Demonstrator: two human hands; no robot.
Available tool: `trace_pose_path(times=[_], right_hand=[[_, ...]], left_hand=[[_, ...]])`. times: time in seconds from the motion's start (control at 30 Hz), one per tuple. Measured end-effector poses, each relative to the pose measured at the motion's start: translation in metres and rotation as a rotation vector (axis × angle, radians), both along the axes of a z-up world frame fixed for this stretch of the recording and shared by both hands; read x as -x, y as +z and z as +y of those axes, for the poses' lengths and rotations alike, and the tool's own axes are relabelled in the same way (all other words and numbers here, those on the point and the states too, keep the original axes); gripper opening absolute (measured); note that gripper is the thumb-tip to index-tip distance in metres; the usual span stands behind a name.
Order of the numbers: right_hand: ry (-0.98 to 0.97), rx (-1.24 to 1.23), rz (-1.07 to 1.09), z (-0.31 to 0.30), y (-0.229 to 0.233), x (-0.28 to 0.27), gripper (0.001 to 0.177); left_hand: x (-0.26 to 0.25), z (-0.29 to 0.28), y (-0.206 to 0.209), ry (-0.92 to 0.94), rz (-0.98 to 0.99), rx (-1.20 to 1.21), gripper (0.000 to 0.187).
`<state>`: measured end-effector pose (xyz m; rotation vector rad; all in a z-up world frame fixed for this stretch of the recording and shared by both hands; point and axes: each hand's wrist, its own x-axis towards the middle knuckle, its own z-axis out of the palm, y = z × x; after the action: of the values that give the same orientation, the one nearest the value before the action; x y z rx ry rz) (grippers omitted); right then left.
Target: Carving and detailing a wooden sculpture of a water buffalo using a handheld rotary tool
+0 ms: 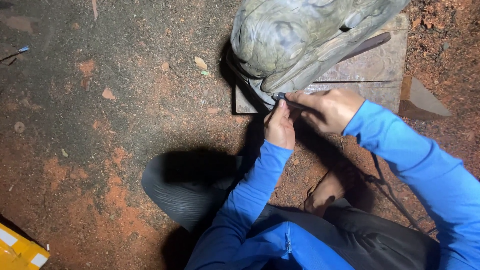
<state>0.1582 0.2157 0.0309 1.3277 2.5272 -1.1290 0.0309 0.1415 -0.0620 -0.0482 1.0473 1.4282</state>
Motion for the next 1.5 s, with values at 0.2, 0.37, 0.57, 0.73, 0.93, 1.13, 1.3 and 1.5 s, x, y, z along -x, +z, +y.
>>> trace_pose_path(times=[0.2, 0.37, 0.57, 0.73, 0.93, 1.13, 1.3, 1.5], right_hand=[[-0.053, -0.088, 0.055, -0.023, -0.006, 0.008, 0.049], [-0.052, -0.113, 0.048, -0.027, -0.009, 0.008, 0.046], [-0.035, -0.048, 0.024, -0.010, 0.002, 0.004, 0.041], [-0.056, 0.035, 0.018, 0.004, 0.005, -0.008, 0.041], [-0.051, 0.051, 0.076, 0.018, -0.011, -0.028, 0.041], [-0.059, 0.131, 0.085, 0.025, -0.031, -0.043, 0.043], [-0.070, 0.165, 0.099, 0.026, -0.032, -0.046, 0.043], [-0.038, 0.152, 0.076, 0.028, -0.034, -0.039, 0.049]], left_hand=[[0.006, -0.003, 0.001, 0.017, 0.015, 0.012, 0.027], [0.006, -0.001, 0.009, 0.037, 0.016, 0.001, 0.026], [0.002, 0.001, 0.013, 0.009, 0.021, 0.000, 0.027], [-0.009, -0.001, -0.022, -0.012, 0.028, 0.026, 0.029], [-0.017, 0.001, -0.041, -0.067, 0.063, 0.030, 0.033], [-0.024, 0.004, -0.040, -0.084, 0.096, 0.060, 0.035], [-0.026, 0.007, -0.035, -0.077, 0.115, 0.087, 0.038], [-0.019, 0.004, -0.038, -0.042, 0.094, 0.078, 0.037]])
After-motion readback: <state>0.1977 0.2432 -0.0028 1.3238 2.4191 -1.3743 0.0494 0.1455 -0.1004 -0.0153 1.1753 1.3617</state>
